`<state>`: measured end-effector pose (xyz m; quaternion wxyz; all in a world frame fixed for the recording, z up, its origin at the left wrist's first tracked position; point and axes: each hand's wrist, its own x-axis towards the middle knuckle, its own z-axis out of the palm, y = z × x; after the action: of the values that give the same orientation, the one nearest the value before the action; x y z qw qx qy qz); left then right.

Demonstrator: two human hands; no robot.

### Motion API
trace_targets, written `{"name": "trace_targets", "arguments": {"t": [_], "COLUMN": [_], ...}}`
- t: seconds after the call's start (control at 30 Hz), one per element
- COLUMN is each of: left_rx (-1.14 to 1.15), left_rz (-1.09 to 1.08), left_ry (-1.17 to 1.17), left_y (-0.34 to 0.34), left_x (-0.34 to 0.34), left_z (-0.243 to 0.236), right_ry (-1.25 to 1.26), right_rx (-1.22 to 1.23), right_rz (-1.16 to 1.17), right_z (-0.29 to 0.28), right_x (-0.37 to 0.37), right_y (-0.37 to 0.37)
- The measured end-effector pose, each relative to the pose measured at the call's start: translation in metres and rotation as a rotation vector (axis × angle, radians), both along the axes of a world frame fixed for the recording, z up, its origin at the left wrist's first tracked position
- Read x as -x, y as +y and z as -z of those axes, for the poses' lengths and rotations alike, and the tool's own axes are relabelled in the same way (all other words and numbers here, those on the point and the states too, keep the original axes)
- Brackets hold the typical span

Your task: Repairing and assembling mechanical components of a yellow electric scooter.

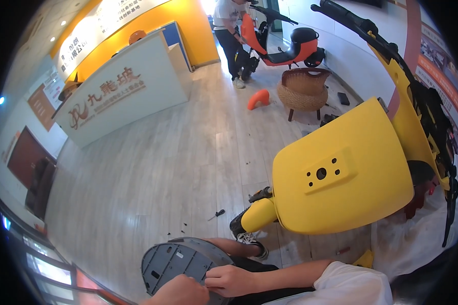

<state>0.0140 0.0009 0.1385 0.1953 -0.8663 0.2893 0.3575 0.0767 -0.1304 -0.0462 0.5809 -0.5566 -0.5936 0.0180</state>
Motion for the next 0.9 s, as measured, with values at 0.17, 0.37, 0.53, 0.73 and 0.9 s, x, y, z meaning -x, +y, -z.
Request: {"name": "trace_targets", "arguments": {"t": [0.17, 0.37, 0.53, 0.73, 0.9], "left_rx": [0.065, 0.026, 0.185, 0.735, 0.856], "left_rz": [0.414, 0.518, -0.004, -1.043, -1.508], "left_ry": [-0.192, -0.239, -0.273, -0.145, -0.142], "left_y": [0.016, 0.021, 0.023, 0.015, -0.009], "left_x": [0.013, 0.019, 0.028, 0.048, 0.051], "left_z": [0.010, 0.027, 0.000, -0.004, 0.007], "right_ry": [0.024, -0.006, -0.018, -0.036, -0.051], "right_rx": [0.064, 0.099, 0.090, 0.014, -0.003], "right_rz": [0.005, 0.043, 0.079, 0.090, 0.071], "right_z": [-0.001, -0.004, -0.017, -0.008, -0.006], "right_x": [0.009, 0.002, -0.002, -0.006, -0.004], "right_y": [-0.002, -0.002, 0.000, 0.005, 0.006]}}
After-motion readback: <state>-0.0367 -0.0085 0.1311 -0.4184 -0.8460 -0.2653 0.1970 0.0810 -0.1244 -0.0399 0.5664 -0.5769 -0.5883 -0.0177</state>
